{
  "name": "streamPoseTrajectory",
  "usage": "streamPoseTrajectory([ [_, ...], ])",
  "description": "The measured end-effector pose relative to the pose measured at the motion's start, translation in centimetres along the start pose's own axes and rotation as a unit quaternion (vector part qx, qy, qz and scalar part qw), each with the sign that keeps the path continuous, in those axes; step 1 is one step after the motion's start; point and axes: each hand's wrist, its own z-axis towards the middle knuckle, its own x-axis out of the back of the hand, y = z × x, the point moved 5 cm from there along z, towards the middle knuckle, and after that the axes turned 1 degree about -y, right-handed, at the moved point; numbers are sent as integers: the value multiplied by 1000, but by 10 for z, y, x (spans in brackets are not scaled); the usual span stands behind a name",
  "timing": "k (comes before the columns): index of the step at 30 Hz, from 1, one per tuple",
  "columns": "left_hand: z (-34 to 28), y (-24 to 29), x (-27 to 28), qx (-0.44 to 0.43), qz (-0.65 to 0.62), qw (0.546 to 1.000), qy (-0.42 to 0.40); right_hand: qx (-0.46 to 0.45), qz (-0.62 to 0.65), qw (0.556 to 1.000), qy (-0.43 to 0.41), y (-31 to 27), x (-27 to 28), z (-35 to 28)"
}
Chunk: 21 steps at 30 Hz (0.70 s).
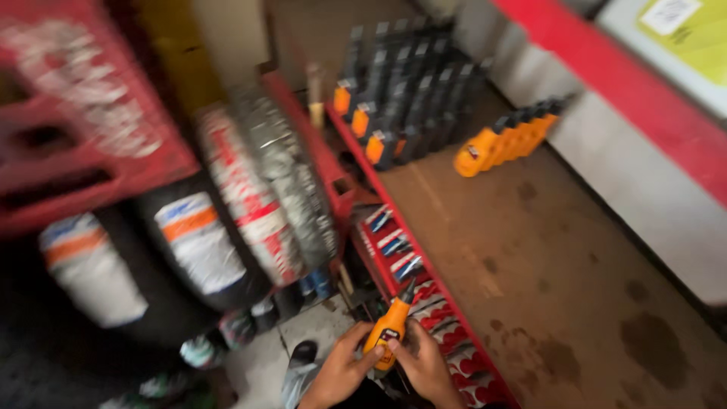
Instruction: The person repeatedly picks up black and orange bottles from a glass display case and places them onto a red metal shelf. The person handles the bottles one at a time, moving them from the lower case to the upper shelf in a repetitive sequence.
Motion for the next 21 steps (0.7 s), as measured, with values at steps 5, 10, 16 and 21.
streamPoseTrajectory([
  [5, 46, -1, 17, -51, -48, 996, -57, 13, -57, 997, 46, -44, -5, 11],
  [10, 95, 30, 42, -118, -29, 987, -109, 33, -151, 982, 111, -92, -16, 38],
  [16, 158, 87, 57, -223, -2, 958, -181, 31, -295, 930, 216, -148, -8, 63],
  [21, 218, 127, 45, -265, 24, 932, -245, 81, -314, 914, 245, -199, 22, 86],
])
